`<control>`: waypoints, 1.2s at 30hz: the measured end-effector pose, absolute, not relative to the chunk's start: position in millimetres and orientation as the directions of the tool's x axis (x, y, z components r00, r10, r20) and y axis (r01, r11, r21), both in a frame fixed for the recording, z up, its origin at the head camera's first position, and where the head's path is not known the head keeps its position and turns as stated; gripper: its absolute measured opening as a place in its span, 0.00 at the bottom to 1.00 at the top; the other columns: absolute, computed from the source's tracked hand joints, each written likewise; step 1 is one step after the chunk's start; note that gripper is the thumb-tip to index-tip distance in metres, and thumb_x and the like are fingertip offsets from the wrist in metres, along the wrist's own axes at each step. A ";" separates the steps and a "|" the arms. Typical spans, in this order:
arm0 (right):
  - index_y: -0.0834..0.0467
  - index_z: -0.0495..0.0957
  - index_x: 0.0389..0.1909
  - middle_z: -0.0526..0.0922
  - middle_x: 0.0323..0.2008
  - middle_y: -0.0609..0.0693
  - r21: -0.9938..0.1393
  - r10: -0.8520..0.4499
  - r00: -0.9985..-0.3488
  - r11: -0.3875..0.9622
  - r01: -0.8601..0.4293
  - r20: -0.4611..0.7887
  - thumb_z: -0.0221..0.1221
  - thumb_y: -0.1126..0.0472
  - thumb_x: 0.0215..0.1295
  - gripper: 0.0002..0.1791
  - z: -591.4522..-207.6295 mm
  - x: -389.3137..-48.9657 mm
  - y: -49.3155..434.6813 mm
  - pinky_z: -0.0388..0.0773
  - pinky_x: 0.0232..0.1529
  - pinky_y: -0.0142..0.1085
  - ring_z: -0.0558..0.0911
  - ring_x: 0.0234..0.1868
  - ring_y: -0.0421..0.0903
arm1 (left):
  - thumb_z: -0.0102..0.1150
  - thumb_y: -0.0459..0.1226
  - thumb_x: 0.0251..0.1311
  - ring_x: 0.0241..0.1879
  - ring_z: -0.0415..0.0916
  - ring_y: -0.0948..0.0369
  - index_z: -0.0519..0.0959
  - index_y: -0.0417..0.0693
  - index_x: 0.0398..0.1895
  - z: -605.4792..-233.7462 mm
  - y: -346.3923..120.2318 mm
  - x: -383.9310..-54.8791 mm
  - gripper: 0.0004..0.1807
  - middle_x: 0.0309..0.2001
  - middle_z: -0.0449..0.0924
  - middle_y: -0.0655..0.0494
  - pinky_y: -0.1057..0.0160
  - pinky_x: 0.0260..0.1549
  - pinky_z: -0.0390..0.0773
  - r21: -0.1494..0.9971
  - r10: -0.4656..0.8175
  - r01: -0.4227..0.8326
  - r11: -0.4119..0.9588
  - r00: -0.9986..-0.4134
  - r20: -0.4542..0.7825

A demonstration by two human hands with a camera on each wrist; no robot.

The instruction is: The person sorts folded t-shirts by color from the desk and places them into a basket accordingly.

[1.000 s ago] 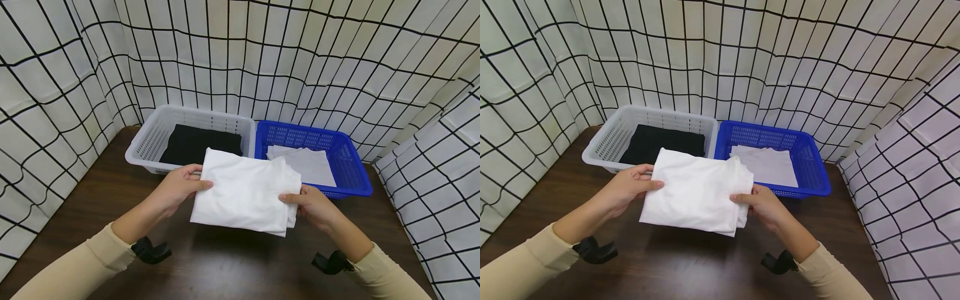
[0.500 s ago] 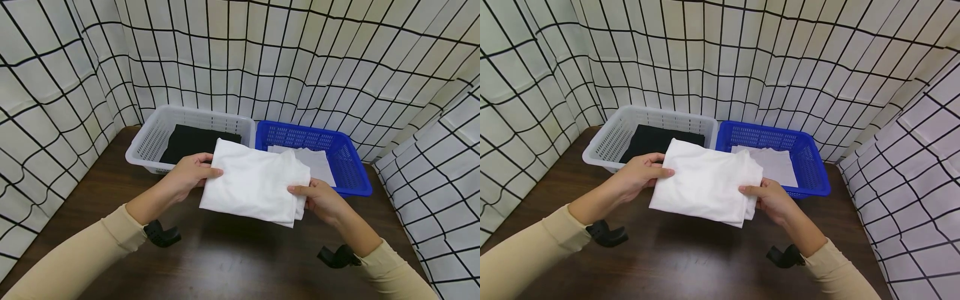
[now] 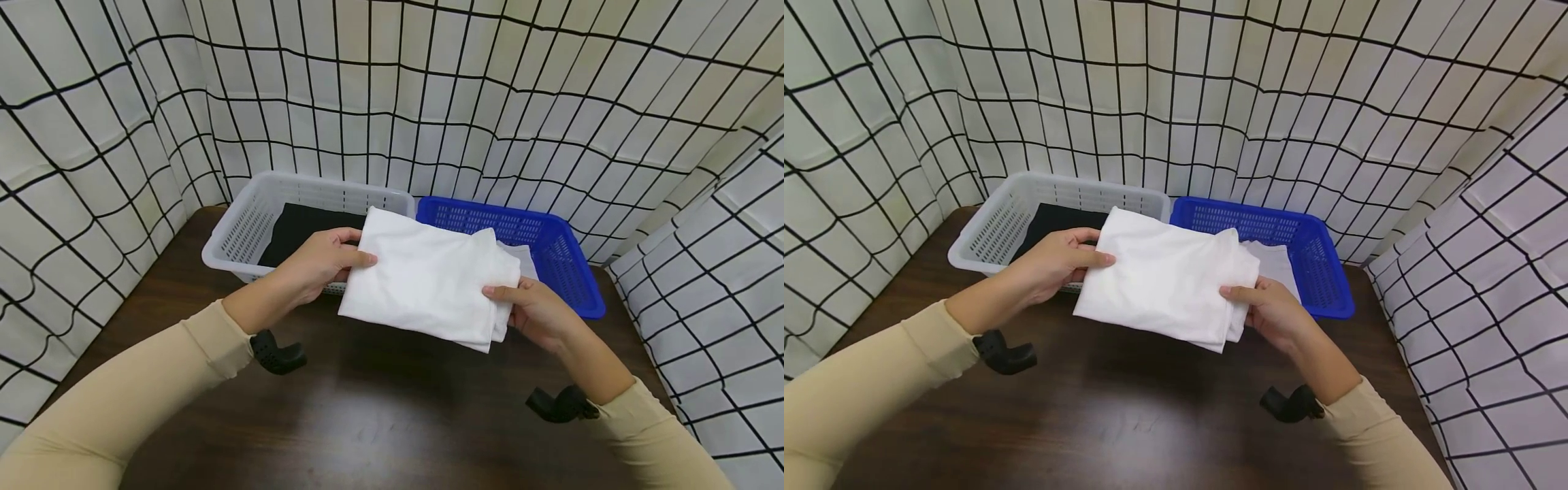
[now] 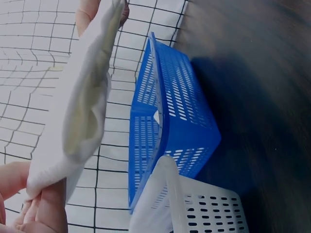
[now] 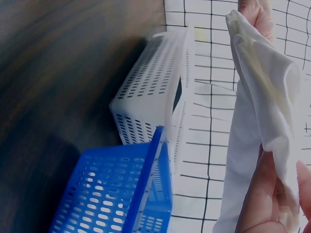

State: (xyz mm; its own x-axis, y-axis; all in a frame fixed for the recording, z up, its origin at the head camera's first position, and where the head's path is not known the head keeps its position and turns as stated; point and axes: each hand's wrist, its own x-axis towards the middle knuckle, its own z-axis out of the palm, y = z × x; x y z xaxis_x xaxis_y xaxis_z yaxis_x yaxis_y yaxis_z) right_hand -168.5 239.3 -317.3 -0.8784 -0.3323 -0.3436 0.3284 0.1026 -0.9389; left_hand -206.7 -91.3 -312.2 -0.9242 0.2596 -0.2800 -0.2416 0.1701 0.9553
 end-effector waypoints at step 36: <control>0.56 0.68 0.55 0.87 0.34 0.39 -0.941 -0.169 -0.926 0.094 0.325 -0.337 0.61 0.60 0.70 0.17 -275.8 -230.5 279.0 0.85 0.37 0.29 0.88 0.35 0.36 | 0.63 0.31 0.64 0.44 0.84 0.56 0.72 0.45 0.64 -275.4 -33.7 -280.3 0.25 0.57 0.81 0.45 0.56 0.53 0.83 0.962 0.274 -0.258 0.087 -0.922 -0.272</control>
State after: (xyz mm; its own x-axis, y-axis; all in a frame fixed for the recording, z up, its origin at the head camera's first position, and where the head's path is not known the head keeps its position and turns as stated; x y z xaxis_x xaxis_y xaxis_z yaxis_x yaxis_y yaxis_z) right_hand -230.5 279.0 -275.8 -0.9262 -0.1694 -0.3368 0.3249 0.0942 -0.9410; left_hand -280.3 -33.7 -275.4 -0.9223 0.2741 -0.2724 -0.2583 0.0871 0.9621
